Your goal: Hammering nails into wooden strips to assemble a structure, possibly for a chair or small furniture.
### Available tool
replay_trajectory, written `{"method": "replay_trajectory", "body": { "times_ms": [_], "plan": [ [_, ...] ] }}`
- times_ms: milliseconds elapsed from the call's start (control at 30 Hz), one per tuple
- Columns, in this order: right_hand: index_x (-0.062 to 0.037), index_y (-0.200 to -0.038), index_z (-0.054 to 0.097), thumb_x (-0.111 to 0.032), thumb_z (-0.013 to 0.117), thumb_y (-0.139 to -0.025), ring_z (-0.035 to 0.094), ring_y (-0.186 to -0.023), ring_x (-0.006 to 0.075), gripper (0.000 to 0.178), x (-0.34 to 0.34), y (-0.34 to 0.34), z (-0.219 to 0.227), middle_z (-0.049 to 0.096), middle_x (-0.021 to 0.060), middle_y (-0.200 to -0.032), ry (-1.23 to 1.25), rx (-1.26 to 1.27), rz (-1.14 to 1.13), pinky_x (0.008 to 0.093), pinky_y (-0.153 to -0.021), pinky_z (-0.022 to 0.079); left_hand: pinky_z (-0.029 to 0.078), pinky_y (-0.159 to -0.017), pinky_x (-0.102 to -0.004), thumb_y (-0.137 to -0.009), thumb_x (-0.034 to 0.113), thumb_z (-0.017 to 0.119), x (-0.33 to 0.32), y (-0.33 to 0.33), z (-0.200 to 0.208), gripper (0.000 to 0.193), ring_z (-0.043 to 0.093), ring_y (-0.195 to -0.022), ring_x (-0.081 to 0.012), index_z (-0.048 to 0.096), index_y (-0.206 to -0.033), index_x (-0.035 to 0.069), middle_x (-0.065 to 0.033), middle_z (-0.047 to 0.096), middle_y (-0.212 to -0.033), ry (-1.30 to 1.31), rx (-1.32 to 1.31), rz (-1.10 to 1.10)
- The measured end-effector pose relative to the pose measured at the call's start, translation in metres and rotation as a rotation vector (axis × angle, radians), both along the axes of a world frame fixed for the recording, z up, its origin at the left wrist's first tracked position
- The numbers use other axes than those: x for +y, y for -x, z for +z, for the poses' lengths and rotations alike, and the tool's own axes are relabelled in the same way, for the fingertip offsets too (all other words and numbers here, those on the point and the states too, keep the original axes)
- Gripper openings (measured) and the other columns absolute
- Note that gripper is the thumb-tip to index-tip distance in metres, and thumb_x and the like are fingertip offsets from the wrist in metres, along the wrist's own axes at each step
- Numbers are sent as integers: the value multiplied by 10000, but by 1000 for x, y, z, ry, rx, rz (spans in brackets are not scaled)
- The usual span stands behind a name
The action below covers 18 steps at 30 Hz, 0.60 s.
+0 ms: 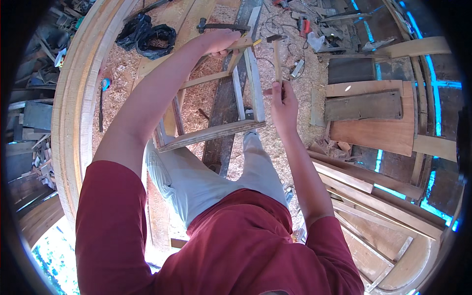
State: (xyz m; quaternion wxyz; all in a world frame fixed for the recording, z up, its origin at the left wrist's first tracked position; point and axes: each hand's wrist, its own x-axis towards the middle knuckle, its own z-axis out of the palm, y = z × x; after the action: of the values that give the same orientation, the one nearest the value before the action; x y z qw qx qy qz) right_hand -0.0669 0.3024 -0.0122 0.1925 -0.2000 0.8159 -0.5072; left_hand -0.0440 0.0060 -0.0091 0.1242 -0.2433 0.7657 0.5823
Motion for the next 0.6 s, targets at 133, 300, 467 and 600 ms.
{"method": "replay_trajectory", "body": {
  "times_ms": [133,300,467,600],
  "plan": [
    [-13,-1107,635,-329,535,-1116,466,-639,61,332,-6,-5,-3,764,57,-883,-1,-30,21,277,-589,387,241,-428,-306,-1053,360,354,-4,0,0,466,286,-488,-98,652,-967,12,7,401,-625,8,-9,4],
    [-34,-1111,613,-333,492,-1123,591,-589,110,322,-3,1,-24,746,120,-843,138,-98,-51,325,-543,447,282,-446,-239,-1042,359,360,-4,5,2,337,362,-552,-67,577,-1166,132,5,655,-896,1,-85,-87],
    [-52,-1076,607,-322,483,-1124,593,-569,112,301,-3,-5,-30,745,115,-813,197,-182,-78,331,-524,451,256,-459,-257,-1063,406,362,2,0,10,377,329,-531,-67,599,-1133,122,18,520,-744,-52,-117,74],
    [-32,-1056,590,-301,510,-1112,671,-615,193,287,1,-2,-36,733,132,-796,181,-180,-111,367,-559,485,278,-458,-273,-1046,434,360,-2,4,5,447,358,-537,-86,649,-1112,99,31,531,-722,-49,-181,32]
  ]
}}
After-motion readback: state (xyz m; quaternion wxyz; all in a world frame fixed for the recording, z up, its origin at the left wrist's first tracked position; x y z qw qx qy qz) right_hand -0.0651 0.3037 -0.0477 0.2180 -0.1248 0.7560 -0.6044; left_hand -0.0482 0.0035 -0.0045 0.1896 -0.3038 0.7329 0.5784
